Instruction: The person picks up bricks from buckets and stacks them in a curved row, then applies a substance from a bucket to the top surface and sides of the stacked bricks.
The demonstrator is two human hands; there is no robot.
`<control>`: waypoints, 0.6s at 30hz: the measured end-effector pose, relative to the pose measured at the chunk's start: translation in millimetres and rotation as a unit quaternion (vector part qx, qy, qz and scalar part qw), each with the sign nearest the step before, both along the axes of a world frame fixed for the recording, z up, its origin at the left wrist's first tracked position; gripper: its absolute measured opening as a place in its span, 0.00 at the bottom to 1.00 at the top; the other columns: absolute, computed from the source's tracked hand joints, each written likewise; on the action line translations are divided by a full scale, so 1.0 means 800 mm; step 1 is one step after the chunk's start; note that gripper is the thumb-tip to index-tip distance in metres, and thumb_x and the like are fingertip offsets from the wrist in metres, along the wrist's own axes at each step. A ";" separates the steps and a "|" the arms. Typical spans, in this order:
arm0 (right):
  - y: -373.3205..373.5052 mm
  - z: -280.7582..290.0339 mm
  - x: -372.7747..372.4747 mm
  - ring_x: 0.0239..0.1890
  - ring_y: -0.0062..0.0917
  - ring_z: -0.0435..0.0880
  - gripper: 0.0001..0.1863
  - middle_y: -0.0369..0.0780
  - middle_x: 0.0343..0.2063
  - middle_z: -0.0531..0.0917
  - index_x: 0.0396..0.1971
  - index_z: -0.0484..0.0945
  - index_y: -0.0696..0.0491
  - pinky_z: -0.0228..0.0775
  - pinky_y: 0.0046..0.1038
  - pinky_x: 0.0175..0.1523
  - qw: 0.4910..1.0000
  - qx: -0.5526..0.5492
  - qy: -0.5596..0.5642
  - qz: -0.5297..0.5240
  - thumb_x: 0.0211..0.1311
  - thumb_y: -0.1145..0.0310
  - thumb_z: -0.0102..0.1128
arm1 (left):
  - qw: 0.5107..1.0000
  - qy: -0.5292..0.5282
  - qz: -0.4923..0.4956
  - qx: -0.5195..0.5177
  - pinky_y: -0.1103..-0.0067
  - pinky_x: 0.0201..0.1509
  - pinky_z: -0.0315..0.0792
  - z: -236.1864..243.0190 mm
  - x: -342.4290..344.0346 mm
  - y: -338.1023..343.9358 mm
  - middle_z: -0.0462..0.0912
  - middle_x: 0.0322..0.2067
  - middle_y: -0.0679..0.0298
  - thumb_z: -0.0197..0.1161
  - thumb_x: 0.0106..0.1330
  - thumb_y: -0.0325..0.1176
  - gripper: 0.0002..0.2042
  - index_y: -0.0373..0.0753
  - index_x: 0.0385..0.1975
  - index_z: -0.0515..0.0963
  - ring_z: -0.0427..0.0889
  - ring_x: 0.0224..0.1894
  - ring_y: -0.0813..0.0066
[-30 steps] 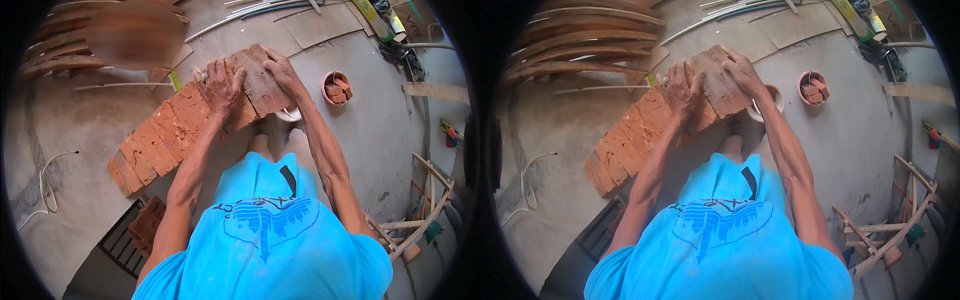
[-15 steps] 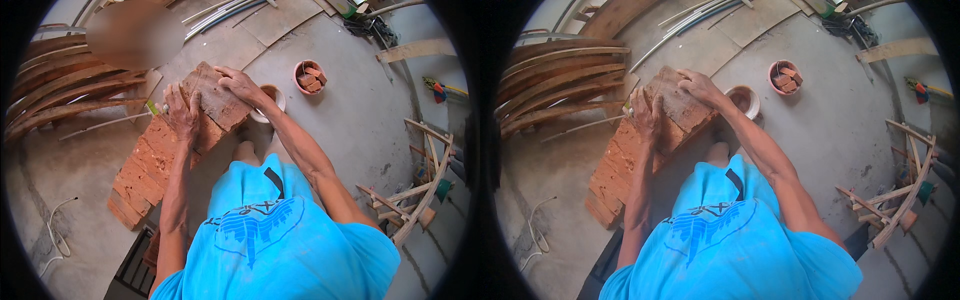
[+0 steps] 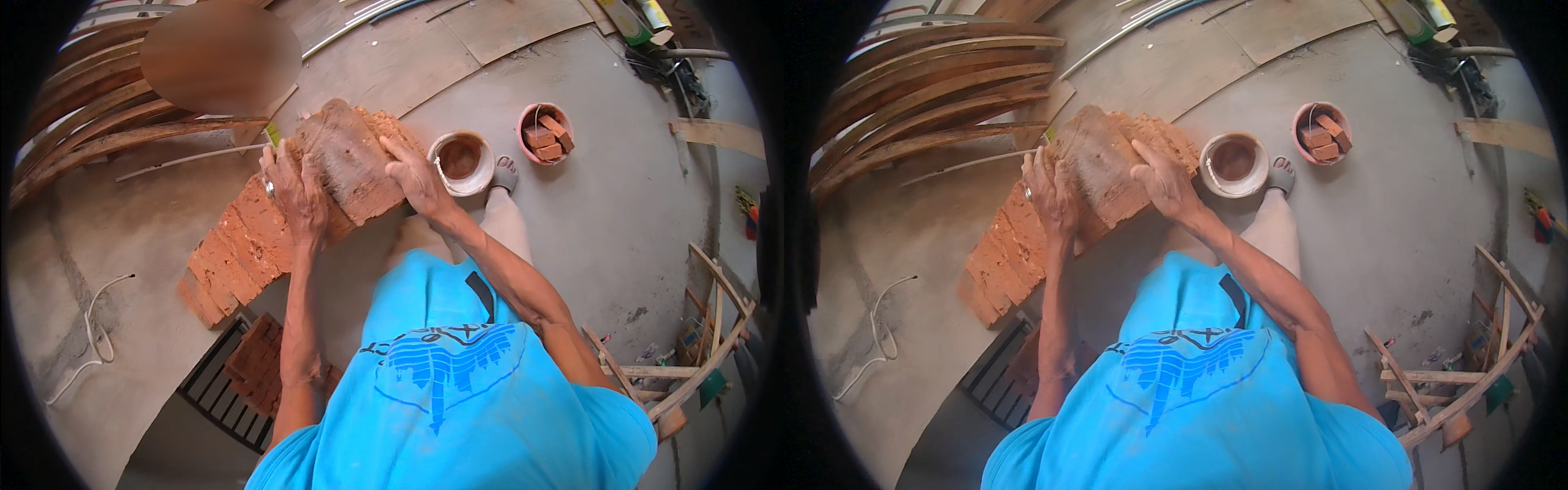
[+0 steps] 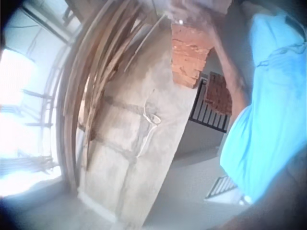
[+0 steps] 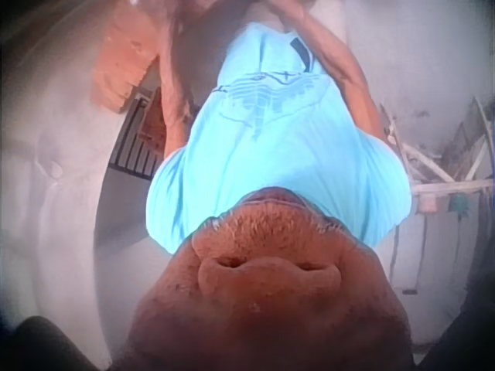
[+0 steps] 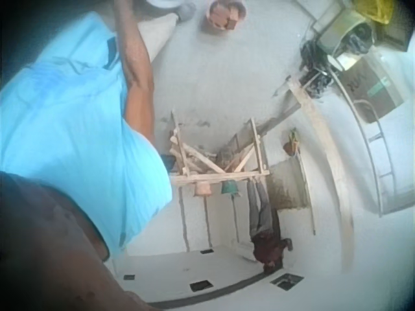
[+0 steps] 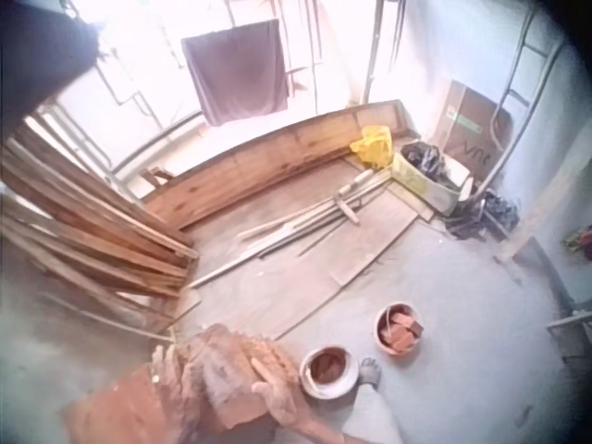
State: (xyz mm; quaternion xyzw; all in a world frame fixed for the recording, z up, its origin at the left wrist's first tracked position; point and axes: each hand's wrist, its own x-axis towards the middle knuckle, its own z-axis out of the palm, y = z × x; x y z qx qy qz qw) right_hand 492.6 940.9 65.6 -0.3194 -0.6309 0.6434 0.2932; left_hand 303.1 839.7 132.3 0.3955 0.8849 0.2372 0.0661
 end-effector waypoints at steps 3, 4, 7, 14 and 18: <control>0.006 0.004 0.046 0.58 0.46 0.81 0.29 0.54 0.56 0.82 0.60 0.77 0.59 0.72 0.37 0.63 0.997 -0.067 -0.015 0.028 0.64 0.57 0.56 | 0.998 -0.025 0.063 -0.013 0.54 0.78 0.46 0.010 0.023 0.007 0.51 0.74 0.38 0.48 0.80 0.50 0.31 0.33 0.73 0.60 0.49 0.77 0.40; 0.011 -0.012 0.069 0.58 0.46 0.81 0.28 0.54 0.57 0.81 0.59 0.78 0.59 0.72 0.37 0.63 0.994 -0.082 -0.047 0.060 0.63 0.57 0.57 | 0.996 -0.030 0.087 -0.014 0.54 0.78 0.46 0.009 0.029 0.011 0.50 0.74 0.38 0.47 0.80 0.51 0.32 0.32 0.73 0.59 0.49 0.77 0.40; 0.037 -0.082 0.157 0.55 0.42 0.84 0.24 0.51 0.53 0.84 0.54 0.82 0.57 0.74 0.36 0.60 0.979 -0.057 -0.132 0.144 0.60 0.62 0.59 | 0.990 -0.029 0.137 -0.032 0.54 0.79 0.45 0.019 0.045 0.029 0.47 0.75 0.38 0.47 0.80 0.54 0.35 0.31 0.74 0.54 0.46 0.78 0.41; 0.114 -0.219 0.382 0.49 0.46 0.86 0.20 0.52 0.44 0.87 0.49 0.84 0.56 0.75 0.40 0.56 0.907 -0.049 -0.416 0.048 0.57 0.66 0.58 | 0.972 -0.004 0.170 -0.163 0.53 0.80 0.47 0.030 0.113 0.082 0.45 0.75 0.38 0.65 0.64 0.64 0.55 0.30 0.77 0.45 0.42 0.79 0.42; 0.139 -0.222 0.394 0.49 0.47 0.86 0.19 0.53 0.43 0.86 0.47 0.84 0.56 0.76 0.40 0.56 0.891 -0.047 -0.445 0.075 0.57 0.66 0.57 | 0.961 0.011 0.201 -0.189 0.54 0.78 0.51 0.019 0.120 0.092 0.48 0.75 0.38 0.72 0.57 0.56 0.57 0.30 0.77 0.45 0.48 0.78 0.42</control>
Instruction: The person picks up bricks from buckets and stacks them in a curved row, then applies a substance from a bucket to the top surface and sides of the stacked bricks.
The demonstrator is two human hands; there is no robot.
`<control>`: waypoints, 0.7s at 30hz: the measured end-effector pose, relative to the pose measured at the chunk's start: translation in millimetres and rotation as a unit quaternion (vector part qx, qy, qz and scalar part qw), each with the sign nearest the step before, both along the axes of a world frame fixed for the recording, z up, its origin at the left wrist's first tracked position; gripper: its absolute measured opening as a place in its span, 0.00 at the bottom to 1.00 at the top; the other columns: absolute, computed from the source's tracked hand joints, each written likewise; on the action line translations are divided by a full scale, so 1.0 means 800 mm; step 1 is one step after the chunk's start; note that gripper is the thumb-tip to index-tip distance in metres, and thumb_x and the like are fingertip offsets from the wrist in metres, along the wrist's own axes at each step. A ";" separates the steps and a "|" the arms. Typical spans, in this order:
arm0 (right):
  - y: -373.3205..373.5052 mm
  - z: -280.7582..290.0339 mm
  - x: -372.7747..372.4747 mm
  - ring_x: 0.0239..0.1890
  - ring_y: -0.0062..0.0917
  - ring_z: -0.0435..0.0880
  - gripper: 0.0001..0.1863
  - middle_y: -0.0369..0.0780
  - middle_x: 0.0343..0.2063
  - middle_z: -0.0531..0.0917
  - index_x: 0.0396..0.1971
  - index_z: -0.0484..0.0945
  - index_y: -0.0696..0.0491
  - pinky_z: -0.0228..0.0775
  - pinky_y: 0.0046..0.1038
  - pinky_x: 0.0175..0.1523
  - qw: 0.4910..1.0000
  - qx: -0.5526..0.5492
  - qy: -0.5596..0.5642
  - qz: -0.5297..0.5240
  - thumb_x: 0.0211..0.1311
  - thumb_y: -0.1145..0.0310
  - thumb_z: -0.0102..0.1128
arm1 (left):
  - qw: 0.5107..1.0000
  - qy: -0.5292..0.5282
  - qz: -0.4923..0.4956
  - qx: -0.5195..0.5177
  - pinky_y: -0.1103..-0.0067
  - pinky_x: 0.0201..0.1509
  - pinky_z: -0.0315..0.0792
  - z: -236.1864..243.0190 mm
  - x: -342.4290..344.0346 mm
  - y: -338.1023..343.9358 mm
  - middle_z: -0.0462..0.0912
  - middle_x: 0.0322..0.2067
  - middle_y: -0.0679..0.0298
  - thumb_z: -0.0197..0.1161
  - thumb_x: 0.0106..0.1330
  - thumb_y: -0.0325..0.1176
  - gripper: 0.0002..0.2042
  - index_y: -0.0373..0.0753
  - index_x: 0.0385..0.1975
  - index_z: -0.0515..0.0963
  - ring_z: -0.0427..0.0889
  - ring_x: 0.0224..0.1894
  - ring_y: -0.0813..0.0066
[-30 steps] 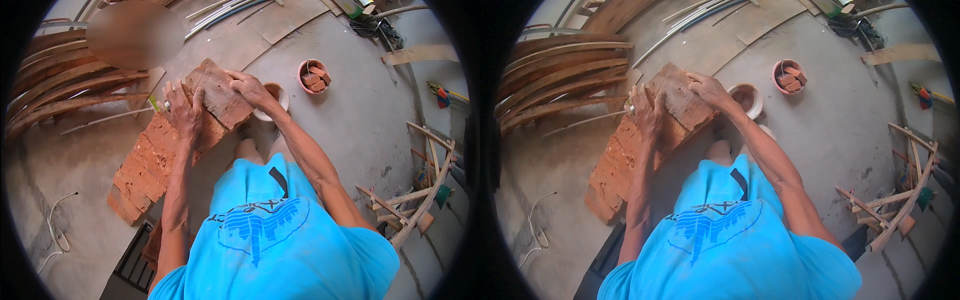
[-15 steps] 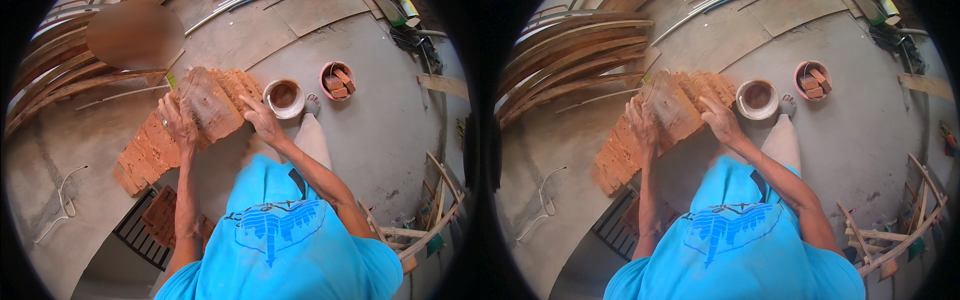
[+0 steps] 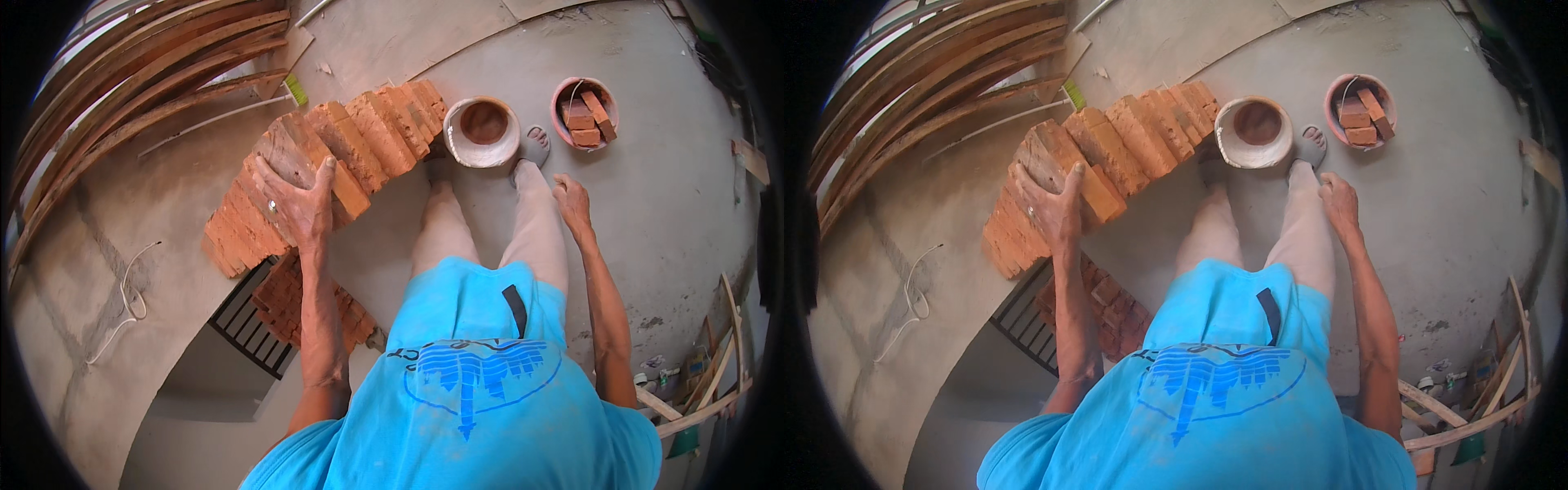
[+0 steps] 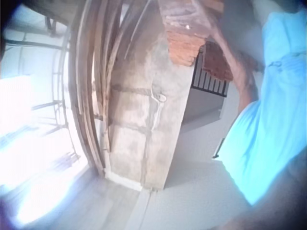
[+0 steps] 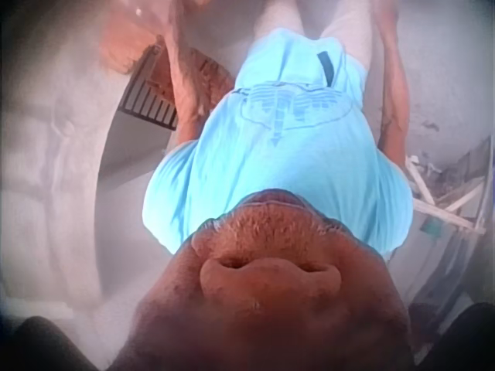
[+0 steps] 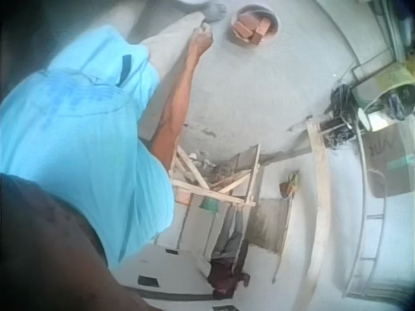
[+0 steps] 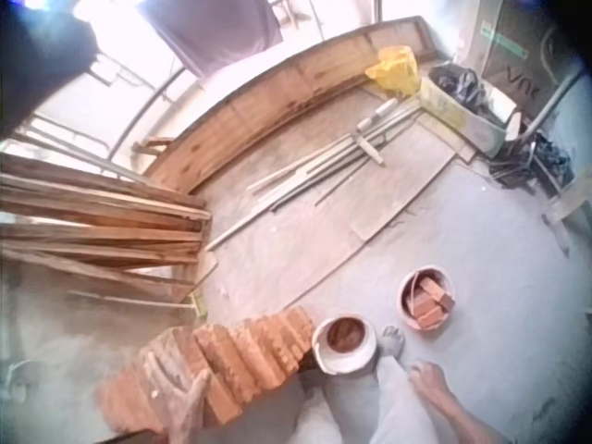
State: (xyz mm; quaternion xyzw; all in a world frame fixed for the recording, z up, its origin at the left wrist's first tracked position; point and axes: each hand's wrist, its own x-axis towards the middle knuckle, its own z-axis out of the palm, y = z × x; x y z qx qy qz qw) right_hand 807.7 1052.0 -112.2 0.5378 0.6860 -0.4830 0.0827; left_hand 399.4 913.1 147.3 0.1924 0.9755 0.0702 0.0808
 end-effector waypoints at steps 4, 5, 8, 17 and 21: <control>-0.006 0.000 -0.058 0.47 0.47 0.86 0.20 0.54 0.41 0.86 0.48 0.83 0.57 0.76 0.39 0.55 0.994 -0.035 0.099 0.004 0.56 0.67 0.56 | 0.998 -0.011 -0.009 0.058 0.56 0.77 0.55 0.012 -0.006 0.003 0.55 0.73 0.37 0.75 0.54 0.47 0.53 0.28 0.75 0.51 0.58 0.74 0.41; -0.005 0.018 -0.088 0.47 0.47 0.86 0.20 0.54 0.40 0.86 0.48 0.83 0.57 0.76 0.39 0.55 0.992 -0.057 0.111 0.006 0.56 0.68 0.56 | 0.999 -0.005 -0.018 0.040 0.58 0.77 0.56 0.015 -0.007 0.006 0.56 0.72 0.37 0.74 0.54 0.47 0.52 0.28 0.75 0.52 0.59 0.74 0.41; -0.016 0.052 -0.158 0.47 0.46 0.86 0.22 0.54 0.40 0.87 0.49 0.83 0.58 0.76 0.39 0.55 0.982 -0.077 0.168 0.028 0.55 0.67 0.56 | 0.999 0.015 -0.046 -0.005 0.59 0.74 0.59 0.025 -0.003 0.010 0.60 0.70 0.38 0.74 0.54 0.47 0.49 0.28 0.73 0.57 0.63 0.71 0.41; -0.057 0.111 -0.281 0.47 0.47 0.87 0.26 0.55 0.42 0.87 0.52 0.81 0.60 0.76 0.39 0.56 0.957 -0.098 0.269 0.048 0.53 0.67 0.54 | 0.995 0.057 -0.080 0.010 0.55 0.68 0.67 0.027 0.003 0.014 0.63 0.64 0.39 0.76 0.47 0.41 0.52 0.30 0.73 0.56 0.68 0.65 0.40; -0.057 0.124 -0.312 0.43 0.45 0.87 0.24 0.55 0.40 0.87 0.52 0.81 0.60 0.77 0.38 0.52 0.948 -0.074 0.307 0.028 0.55 0.70 0.54 | 0.992 0.033 -0.094 0.072 0.57 0.69 0.67 0.032 0.004 0.009 0.63 0.63 0.41 0.77 0.46 0.36 0.53 0.31 0.74 0.55 0.68 0.66 0.43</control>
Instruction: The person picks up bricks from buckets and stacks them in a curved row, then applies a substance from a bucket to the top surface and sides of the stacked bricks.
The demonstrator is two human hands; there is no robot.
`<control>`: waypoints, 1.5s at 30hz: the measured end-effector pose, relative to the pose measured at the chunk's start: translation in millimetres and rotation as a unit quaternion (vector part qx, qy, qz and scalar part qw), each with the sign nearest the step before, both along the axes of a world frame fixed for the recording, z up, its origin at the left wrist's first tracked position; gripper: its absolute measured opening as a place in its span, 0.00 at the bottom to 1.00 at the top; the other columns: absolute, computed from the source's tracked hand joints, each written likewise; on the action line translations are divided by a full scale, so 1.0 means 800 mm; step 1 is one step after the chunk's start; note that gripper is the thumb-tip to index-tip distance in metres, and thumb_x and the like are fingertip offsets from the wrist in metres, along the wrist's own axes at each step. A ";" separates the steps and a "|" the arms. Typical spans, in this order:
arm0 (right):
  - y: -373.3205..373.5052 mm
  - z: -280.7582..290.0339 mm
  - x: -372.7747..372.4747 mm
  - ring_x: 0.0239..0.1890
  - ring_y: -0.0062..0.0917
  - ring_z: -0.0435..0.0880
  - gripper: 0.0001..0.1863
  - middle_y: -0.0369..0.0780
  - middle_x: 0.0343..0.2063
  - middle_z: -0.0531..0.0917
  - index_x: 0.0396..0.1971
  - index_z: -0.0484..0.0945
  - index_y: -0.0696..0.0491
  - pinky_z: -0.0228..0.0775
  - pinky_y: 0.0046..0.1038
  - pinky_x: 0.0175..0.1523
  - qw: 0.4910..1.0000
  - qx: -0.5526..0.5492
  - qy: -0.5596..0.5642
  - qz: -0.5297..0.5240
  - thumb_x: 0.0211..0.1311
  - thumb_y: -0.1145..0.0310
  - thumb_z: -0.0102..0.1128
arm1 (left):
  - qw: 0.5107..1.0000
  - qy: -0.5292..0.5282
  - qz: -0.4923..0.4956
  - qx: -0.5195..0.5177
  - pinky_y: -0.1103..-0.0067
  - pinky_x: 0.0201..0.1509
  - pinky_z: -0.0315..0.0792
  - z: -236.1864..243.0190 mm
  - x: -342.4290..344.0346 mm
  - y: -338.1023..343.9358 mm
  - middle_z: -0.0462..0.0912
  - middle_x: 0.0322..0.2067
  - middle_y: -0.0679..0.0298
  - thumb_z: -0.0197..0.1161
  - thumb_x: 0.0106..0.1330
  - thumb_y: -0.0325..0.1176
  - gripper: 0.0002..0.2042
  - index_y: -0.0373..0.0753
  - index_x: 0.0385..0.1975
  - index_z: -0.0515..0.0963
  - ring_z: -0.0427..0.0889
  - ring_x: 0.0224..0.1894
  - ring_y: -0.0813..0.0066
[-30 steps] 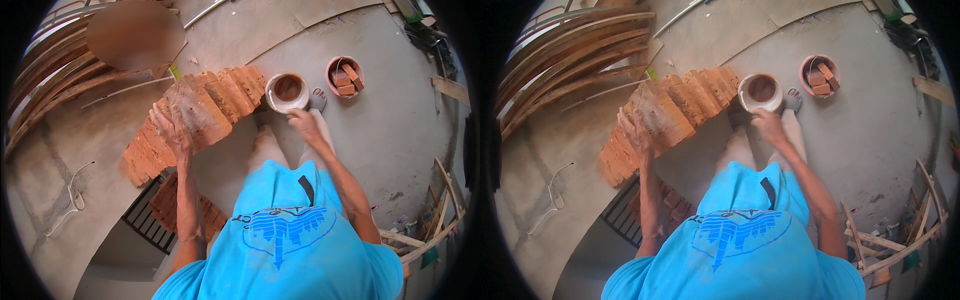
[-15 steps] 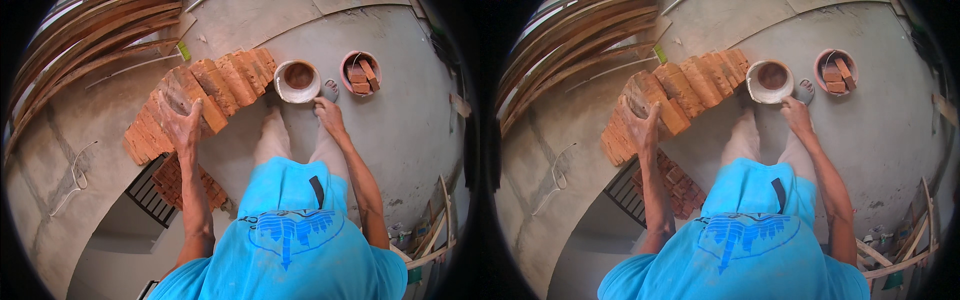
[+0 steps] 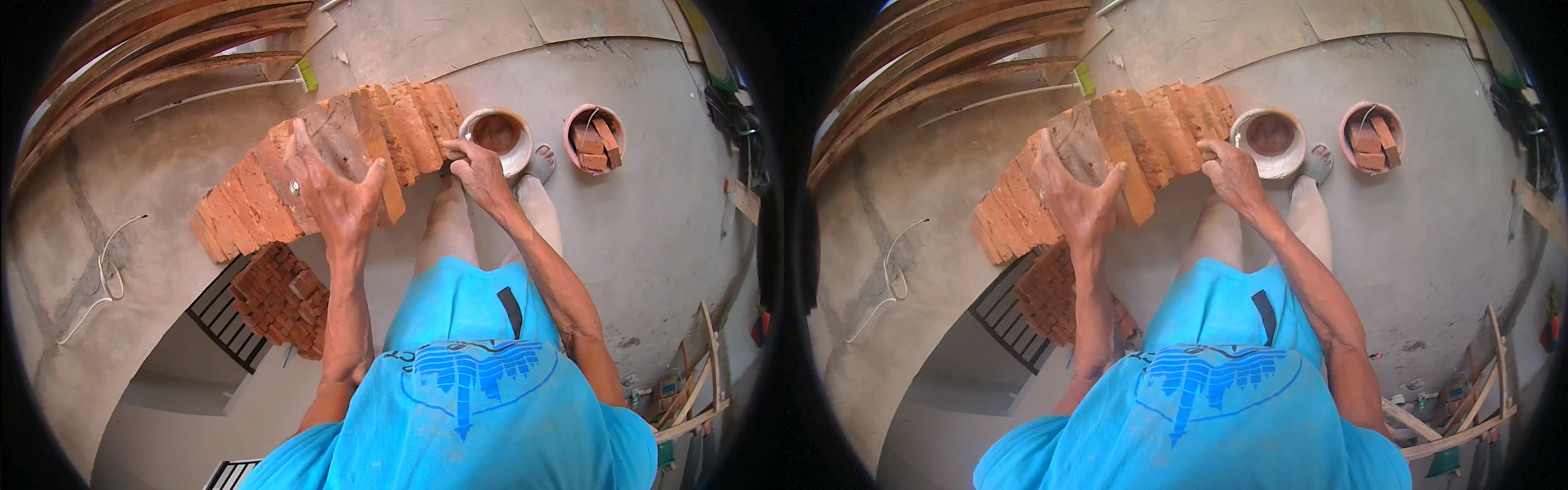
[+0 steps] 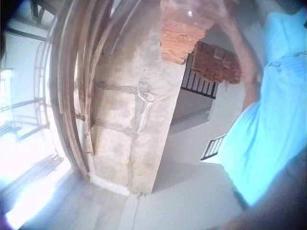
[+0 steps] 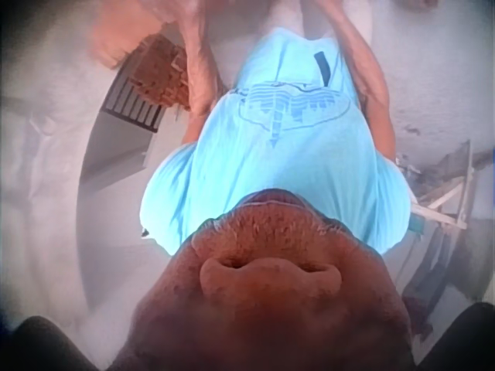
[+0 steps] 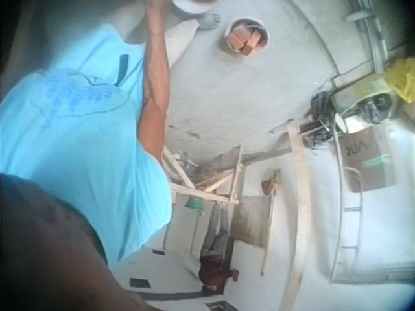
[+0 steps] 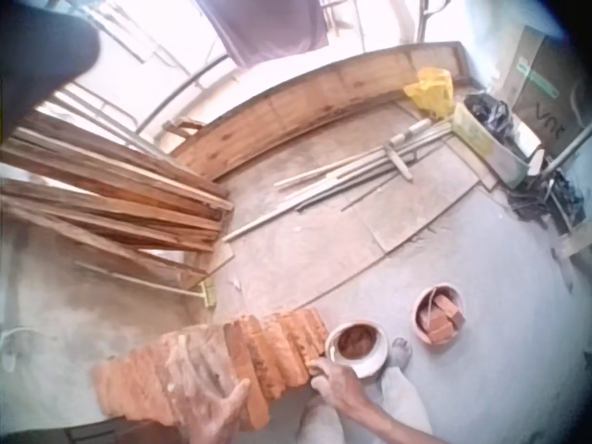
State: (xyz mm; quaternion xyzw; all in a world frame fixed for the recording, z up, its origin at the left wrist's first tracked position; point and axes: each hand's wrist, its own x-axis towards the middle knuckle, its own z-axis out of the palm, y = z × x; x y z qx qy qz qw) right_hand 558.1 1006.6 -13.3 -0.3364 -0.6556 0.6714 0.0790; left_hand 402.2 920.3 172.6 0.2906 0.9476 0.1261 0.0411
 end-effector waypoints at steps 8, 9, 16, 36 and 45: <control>0.041 0.046 -0.109 0.37 0.33 0.85 0.22 0.47 0.31 0.84 0.52 0.82 0.59 0.77 0.32 0.47 0.997 0.053 0.053 0.017 0.58 0.70 0.57 | 0.924 -0.223 0.196 0.240 0.59 0.68 0.69 0.080 -0.001 -0.038 0.67 0.67 0.42 0.76 0.47 0.30 0.49 0.28 0.73 0.59 0.71 0.68 0.52; 0.045 0.047 -0.128 0.37 0.34 0.85 0.21 0.47 0.32 0.84 0.52 0.82 0.58 0.76 0.33 0.47 0.993 0.080 0.083 0.022 0.58 0.69 0.58 | 0.920 -0.222 0.209 0.247 0.59 0.67 0.70 0.089 -0.005 -0.040 0.67 0.67 0.42 0.75 0.47 0.29 0.48 0.27 0.73 0.59 0.71 0.68 0.52; 0.032 0.085 -0.216 0.47 0.39 0.82 0.25 0.44 0.43 0.82 0.56 0.78 0.54 0.76 0.37 0.51 0.928 0.310 0.077 0.190 0.58 0.61 0.61 | 0.953 -0.132 0.222 0.161 0.60 0.70 0.68 0.077 -0.035 -0.095 0.68 0.67 0.43 0.76 0.49 0.30 0.47 0.29 0.73 0.60 0.70 0.69 0.52; 0.023 0.106 -0.292 0.48 0.42 0.82 0.13 0.47 0.35 0.85 0.33 0.81 0.57 0.69 0.42 0.56 0.792 0.471 0.035 0.386 0.53 0.64 0.65 | 0.996 0.022 0.007 -0.091 0.39 0.76 0.40 0.016 0.003 -0.108 0.45 0.77 0.38 0.77 0.54 0.36 0.46 0.53 0.76 0.61 0.40 0.79 0.34; 0.021 0.097 -0.285 0.46 0.40 0.82 0.13 0.46 0.35 0.85 0.34 0.80 0.57 0.69 0.41 0.56 0.797 0.497 0.070 0.337 0.52 0.64 0.64 | 0.998 0.020 0.016 -0.059 0.40 0.77 0.39 0.012 0.001 -0.112 0.45 0.77 0.39 0.75 0.55 0.35 0.43 0.56 0.75 0.64 0.41 0.79 0.34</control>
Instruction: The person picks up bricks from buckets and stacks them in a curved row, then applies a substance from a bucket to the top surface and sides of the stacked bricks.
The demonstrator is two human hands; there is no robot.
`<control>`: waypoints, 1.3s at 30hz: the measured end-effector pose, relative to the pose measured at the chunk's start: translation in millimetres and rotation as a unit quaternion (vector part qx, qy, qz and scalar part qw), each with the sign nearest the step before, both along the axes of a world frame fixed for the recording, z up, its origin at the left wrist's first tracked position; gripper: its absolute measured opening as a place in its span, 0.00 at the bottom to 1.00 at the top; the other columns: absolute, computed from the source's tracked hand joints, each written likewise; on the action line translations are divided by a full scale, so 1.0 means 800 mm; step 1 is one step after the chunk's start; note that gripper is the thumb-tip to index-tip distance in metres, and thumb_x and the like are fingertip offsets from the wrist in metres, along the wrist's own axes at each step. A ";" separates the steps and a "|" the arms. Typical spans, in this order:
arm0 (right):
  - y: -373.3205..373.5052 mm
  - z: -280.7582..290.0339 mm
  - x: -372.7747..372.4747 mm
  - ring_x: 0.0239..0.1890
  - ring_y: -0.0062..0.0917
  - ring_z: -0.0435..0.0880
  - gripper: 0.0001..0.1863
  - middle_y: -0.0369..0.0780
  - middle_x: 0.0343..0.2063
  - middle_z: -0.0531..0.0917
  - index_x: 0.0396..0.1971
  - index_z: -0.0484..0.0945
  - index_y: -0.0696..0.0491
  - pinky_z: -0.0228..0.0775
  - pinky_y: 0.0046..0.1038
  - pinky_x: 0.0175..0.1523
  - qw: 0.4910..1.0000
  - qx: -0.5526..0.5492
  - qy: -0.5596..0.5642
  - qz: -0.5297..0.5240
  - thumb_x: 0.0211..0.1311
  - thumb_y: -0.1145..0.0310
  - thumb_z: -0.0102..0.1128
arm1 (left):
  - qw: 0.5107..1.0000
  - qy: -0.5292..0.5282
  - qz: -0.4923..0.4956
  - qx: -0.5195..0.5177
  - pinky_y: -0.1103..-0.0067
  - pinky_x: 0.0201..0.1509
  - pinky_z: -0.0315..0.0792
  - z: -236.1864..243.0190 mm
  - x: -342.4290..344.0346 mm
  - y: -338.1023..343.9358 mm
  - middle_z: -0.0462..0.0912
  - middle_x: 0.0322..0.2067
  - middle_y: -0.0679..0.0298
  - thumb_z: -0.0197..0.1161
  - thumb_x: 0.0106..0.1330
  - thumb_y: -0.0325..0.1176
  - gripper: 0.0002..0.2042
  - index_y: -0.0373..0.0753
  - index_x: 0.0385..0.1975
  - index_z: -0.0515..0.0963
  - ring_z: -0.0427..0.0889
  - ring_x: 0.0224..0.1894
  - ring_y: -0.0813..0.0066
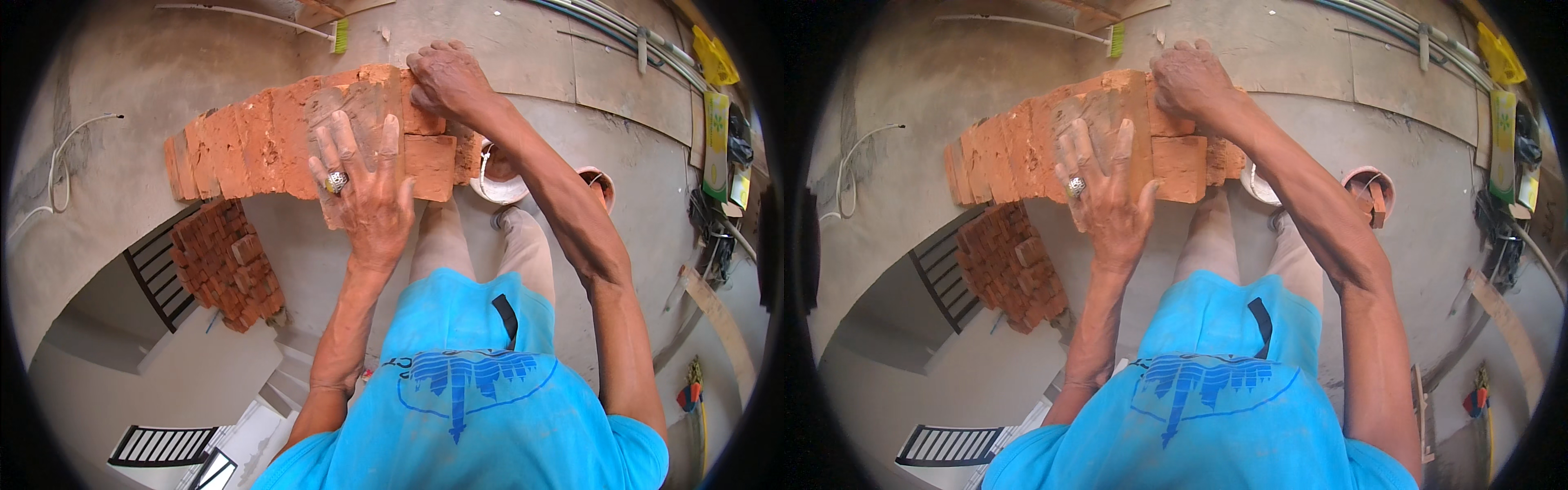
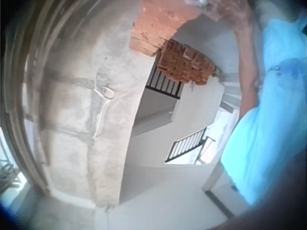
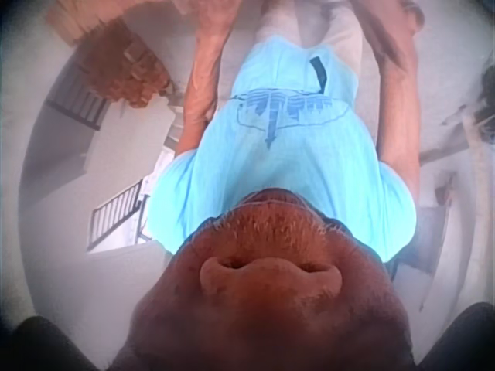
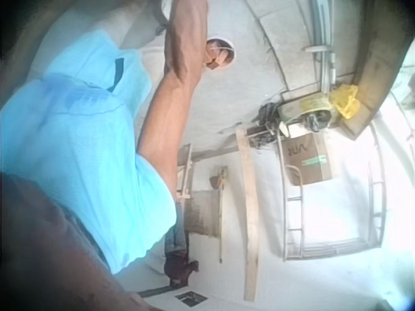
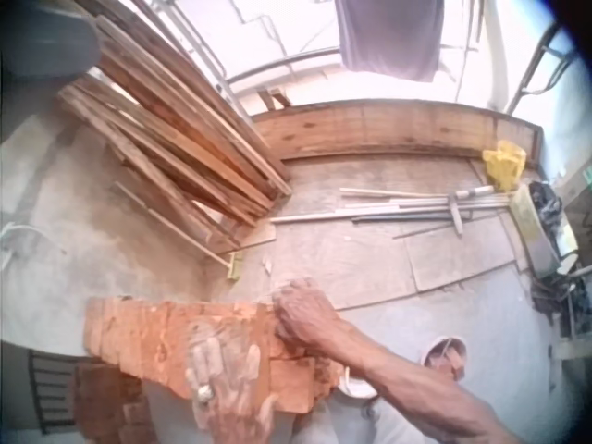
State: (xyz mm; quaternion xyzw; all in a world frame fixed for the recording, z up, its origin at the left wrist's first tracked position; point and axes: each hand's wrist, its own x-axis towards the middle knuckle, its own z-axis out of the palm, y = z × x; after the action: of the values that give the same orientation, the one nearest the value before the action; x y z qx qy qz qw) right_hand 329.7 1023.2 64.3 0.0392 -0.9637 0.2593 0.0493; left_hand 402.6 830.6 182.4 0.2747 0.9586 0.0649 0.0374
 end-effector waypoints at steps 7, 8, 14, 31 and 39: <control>0.014 0.005 0.009 0.46 0.43 0.81 0.14 0.48 0.35 0.84 0.38 0.80 0.57 0.72 0.41 0.53 0.999 -0.030 -0.032 0.001 0.56 0.64 0.63 | 0.999 -0.028 -0.002 0.019 0.39 0.75 0.43 0.011 -0.004 -0.001 0.48 0.76 0.41 0.76 0.55 0.37 0.43 0.54 0.74 0.64 0.43 0.78 0.34; 0.018 0.003 0.017 0.46 0.43 0.82 0.15 0.48 0.35 0.84 0.39 0.80 0.57 0.73 0.41 0.53 0.998 -0.060 -0.003 -0.028 0.57 0.64 0.63 | 0.999 -0.040 -0.003 0.026 0.39 0.75 0.45 0.016 -0.008 0.000 0.49 0.76 0.42 0.76 0.55 0.38 0.43 0.53 0.74 0.64 0.44 0.78 0.34; 0.006 0.013 0.100 0.36 0.48 0.84 0.17 0.52 0.31 0.84 0.42 0.81 0.58 0.77 0.45 0.44 0.957 -0.180 0.022 -0.226 0.55 0.64 0.63 | 0.983 0.023 -0.165 0.079 0.57 0.74 0.61 0.009 -0.128 0.031 0.75 0.64 0.47 0.72 0.61 0.42 0.32 0.43 0.66 0.74 0.68 0.70 0.46; -0.094 0.027 0.091 0.37 0.39 0.81 0.14 0.46 0.28 0.82 0.31 0.78 0.55 0.65 0.44 0.47 0.905 -0.170 -0.108 -0.374 0.50 0.62 0.70 | 0.785 -0.401 -0.402 -0.248 0.65 0.52 0.78 -0.063 -0.273 0.156 0.87 0.45 0.47 0.72 0.61 0.38 0.26 0.31 0.57 0.78 0.86 0.47 0.53; -0.093 0.014 0.085 0.37 0.45 0.81 0.18 0.48 0.28 0.83 0.33 0.79 0.58 0.67 0.46 0.51 0.850 -0.240 -0.092 -0.459 0.46 0.60 0.67 | 0.790 -0.419 -0.408 -0.184 0.63 0.48 0.75 -0.070 -0.287 0.151 0.85 0.38 0.49 0.75 0.57 0.45 0.27 0.32 0.50 0.81 0.84 0.43 0.53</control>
State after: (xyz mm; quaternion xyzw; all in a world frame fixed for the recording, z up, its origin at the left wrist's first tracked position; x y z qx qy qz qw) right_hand 397.6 948.9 75.8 -0.4447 -0.7798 0.4330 0.0815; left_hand 173.2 951.2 126.2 0.5737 0.6418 -0.0248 0.5082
